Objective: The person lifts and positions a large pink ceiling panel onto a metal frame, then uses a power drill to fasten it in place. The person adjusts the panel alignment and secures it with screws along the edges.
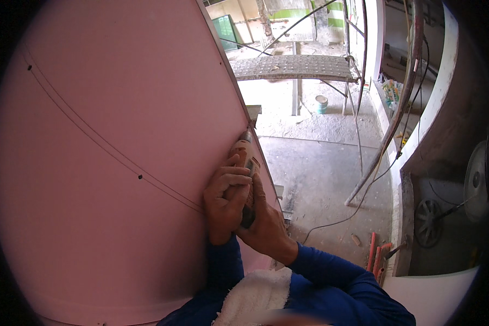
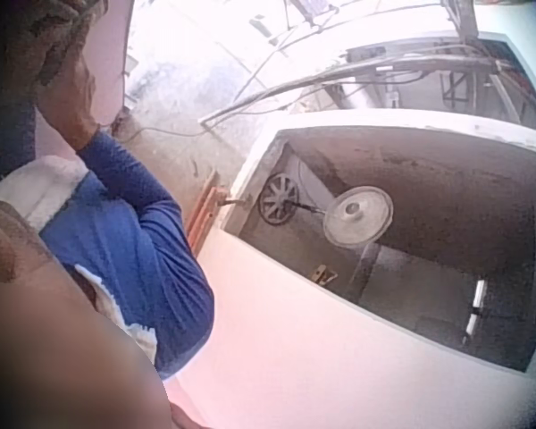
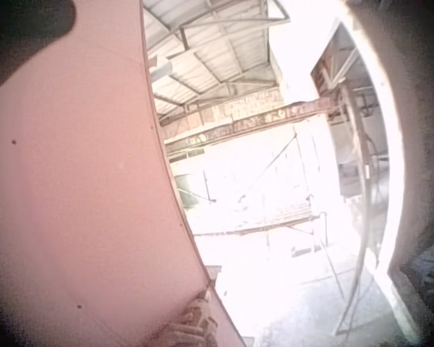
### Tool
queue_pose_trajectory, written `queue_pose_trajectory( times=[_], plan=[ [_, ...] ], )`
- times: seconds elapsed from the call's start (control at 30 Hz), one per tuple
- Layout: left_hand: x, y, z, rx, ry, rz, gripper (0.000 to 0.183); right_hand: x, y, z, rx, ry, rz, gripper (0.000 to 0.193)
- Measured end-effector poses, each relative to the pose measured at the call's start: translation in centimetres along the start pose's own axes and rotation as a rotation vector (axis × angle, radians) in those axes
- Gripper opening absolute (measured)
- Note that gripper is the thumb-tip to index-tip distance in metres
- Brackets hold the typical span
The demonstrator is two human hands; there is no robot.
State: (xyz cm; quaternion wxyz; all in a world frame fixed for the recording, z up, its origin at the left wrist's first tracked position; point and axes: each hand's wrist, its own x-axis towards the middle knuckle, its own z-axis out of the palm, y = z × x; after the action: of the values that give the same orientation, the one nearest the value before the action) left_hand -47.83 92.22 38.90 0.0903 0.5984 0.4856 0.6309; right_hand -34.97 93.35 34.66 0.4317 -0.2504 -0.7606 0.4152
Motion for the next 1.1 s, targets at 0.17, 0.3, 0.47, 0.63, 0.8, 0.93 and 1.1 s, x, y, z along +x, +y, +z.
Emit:
queue_pose_trajectory(
  times=[0.17,0.3,0.47,0.63,0.8,0.93,1.1],
  plan=[
    [0.02,0.16,0.01,-0.003,0.003,0.002,0.011,0.02,-0.04,0.01,0.009,-0.011,0.025,0.115],
    [0.03,0.16,0.05,-0.004,0.007,0.005,0.010,0.02,0.04,0.01,0.019,0.002,-0.003,0.116],
    [0.12,0.08,0.07,-0.008,0.004,0.010,0.010,0.02,0.14,0.04,0.008,0.002,-0.010,0.117],
    [0.08,0.01,0.06,0.007,0.003,0.015,0.011,-0.03,0.17,-0.01,0.000,-0.006,0.021,0.119],
    [-0.05,-0.09,0.13,-0.017,0.003,0.012,0.012,-0.12,0.17,-0.07,0.002,-0.010,0.030,0.119],
    [-0.09,-0.13,0.21,-0.021,0.010,0.010,0.012,-0.10,0.17,-0.02,0.003,-0.005,0.025,0.119],
    [-0.04,-0.11,0.26,-0.032,0.009,0.020,0.011,-0.10,0.12,-0.08,0.003,-0.009,0.031,0.119]
  ],
)
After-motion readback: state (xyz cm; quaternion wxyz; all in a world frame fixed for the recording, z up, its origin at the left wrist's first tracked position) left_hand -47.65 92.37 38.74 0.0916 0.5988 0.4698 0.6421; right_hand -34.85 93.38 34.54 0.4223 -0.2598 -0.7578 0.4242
